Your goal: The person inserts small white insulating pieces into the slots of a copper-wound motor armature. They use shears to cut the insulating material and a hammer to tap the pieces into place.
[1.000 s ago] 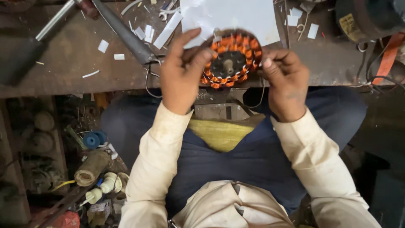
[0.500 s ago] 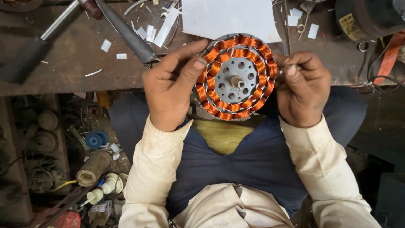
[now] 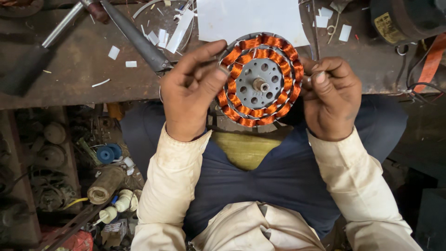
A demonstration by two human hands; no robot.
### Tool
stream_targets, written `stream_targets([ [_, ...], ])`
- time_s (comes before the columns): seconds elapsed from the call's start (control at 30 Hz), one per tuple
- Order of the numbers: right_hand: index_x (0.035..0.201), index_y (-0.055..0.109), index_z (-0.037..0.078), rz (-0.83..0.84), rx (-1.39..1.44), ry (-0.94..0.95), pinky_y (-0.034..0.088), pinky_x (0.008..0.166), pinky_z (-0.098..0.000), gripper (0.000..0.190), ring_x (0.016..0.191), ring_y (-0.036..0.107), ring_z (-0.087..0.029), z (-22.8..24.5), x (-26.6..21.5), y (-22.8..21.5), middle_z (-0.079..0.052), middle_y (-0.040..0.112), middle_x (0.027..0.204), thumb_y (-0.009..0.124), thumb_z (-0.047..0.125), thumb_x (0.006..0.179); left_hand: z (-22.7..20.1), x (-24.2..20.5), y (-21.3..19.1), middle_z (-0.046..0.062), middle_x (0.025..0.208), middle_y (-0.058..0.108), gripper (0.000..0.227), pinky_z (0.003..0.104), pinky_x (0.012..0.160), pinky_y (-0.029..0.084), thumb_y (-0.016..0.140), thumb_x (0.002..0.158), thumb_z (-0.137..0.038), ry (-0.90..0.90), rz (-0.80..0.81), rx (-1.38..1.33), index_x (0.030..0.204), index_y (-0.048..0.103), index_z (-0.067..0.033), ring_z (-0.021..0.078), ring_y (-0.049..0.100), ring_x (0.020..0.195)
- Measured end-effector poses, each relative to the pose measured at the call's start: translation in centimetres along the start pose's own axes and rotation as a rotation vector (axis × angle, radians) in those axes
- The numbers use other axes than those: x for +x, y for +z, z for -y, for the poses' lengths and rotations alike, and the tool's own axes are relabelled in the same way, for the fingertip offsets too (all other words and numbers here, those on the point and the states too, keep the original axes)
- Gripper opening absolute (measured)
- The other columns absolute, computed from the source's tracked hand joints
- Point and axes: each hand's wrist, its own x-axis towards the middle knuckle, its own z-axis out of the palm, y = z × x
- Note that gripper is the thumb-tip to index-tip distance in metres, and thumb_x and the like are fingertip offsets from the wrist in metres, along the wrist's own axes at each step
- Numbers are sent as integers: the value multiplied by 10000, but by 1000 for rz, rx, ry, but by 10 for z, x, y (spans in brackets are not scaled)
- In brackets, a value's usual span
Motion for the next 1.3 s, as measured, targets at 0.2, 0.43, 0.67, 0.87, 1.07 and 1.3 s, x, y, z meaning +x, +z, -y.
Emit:
stream_targets([
  [0.2,1157,609,23,3,-43,1,583,894,-316,117,976,702,-192,2,-2,2,-173,710,1181,669,123,1149,9,0,-1,169,1248,716,468,321,1003,620,784,951,38,-5,70,-90,1365,571,82,183,714,1145],
  [0.43,1203,599,36,-15,-47,45,610,893,-368,125,1008,734,-254,2,3,8,-196,715,1197,640,124,1125,14,2,1,161,1214,719,515,304,988,613,806,909,29,2,42,39,1366,569,49,168,713,1107],
  [0.67,1191,590,40,16,-65,65,621,953,-394,113,1059,740,-258,-11,6,14,-180,711,1204,634,103,1108,27,1,6,126,1245,725,503,320,1024,600,839,891,33,77,-6,79,1344,620,40,163,715,1122],
  [0.87,1193,643,-19,-125,-574,-220,642,935,-333,106,1036,738,-207,-9,12,27,-159,714,1179,677,-12,1092,40,-1,10,89,1196,696,481,274,937,595,909,833,12,360,-27,381,1254,680,-27,147,702,1048],
  [1.07,1136,693,-56,-181,-1077,-516,547,779,-251,127,889,678,-167,6,3,44,-152,696,1090,730,-111,1028,53,-3,20,90,1094,690,466,282,821,582,914,800,-25,449,-2,500,1215,706,-70,185,715,945],
  [1.3,1088,629,-18,-132,-1113,-713,600,848,-253,183,974,719,-181,4,0,51,-135,704,1134,753,-139,1028,62,-1,21,93,1013,682,457,298,731,569,934,777,-50,558,-7,567,1170,702,-79,227,717,889],
])
